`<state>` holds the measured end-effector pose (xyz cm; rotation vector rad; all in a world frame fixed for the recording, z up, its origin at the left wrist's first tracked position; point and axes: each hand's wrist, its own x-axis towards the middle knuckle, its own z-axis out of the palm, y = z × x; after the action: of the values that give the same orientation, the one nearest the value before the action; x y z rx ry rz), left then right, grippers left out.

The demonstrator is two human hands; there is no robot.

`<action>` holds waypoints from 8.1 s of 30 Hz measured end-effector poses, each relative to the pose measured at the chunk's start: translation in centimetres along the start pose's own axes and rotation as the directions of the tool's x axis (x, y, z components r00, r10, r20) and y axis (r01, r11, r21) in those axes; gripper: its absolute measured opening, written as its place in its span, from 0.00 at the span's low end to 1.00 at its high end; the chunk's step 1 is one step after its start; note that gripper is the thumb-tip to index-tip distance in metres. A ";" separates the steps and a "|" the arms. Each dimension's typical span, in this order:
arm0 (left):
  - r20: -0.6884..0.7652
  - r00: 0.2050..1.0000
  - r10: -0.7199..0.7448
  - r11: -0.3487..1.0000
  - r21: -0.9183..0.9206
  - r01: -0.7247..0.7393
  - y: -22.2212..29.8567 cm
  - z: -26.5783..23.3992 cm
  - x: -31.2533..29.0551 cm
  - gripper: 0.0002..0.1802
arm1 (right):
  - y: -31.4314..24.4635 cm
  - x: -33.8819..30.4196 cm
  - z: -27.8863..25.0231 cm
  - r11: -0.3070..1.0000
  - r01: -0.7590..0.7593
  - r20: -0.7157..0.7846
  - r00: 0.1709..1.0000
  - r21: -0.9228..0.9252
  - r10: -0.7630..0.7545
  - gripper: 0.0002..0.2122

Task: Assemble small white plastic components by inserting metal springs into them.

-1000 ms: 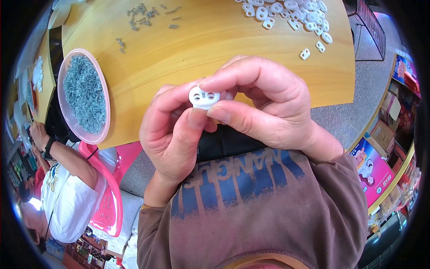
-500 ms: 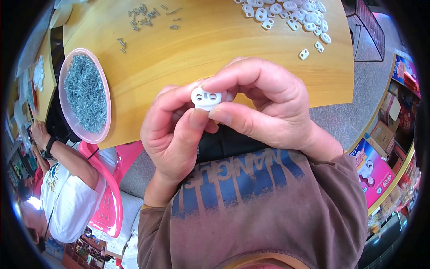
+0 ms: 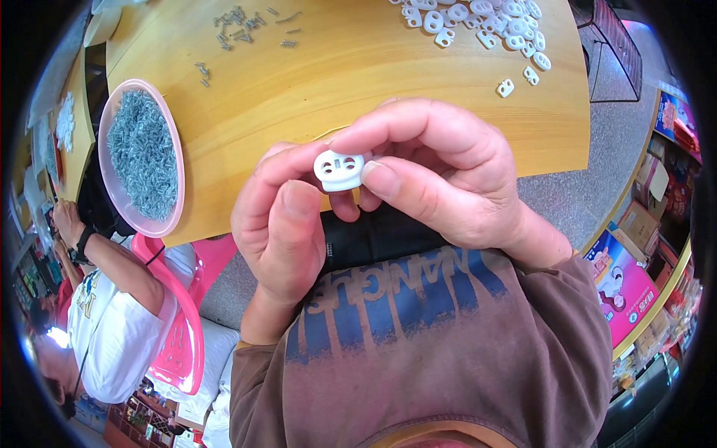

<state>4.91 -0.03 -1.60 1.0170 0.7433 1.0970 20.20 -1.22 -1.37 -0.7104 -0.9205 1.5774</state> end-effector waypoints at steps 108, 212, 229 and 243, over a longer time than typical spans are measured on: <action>0.166 0.973 0.158 0.430 0.876 -0.220 -0.4 2.4 4.7 0.06 | -7.3 0.9 -9.4 0.760 0.614 -0.354 0.677 -0.211 -0.645 0.09; -0.282 0.950 0.135 0.984 0.148 -0.096 0.0 -5.3 1.0 0.10 | -2.6 7.6 -0.1 0.834 -0.219 -0.184 0.972 -0.506 0.144 0.03; -0.099 0.976 0.195 0.966 0.192 -0.174 3.0 -2.4 0.9 0.16 | -1.7 4.9 2.6 0.964 -0.160 -0.017 0.987 -0.214 0.160 0.04; -0.189 0.974 0.124 0.985 0.146 -0.097 2.8 -2.4 0.3 0.15 | -1.2 4.4 3.4 0.971 -0.132 0.017 0.990 -0.201 0.139 0.04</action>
<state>1.87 1.27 0.08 1.0853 0.9400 1.2707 17.15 2.52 1.57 -0.9080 -1.0830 1.6339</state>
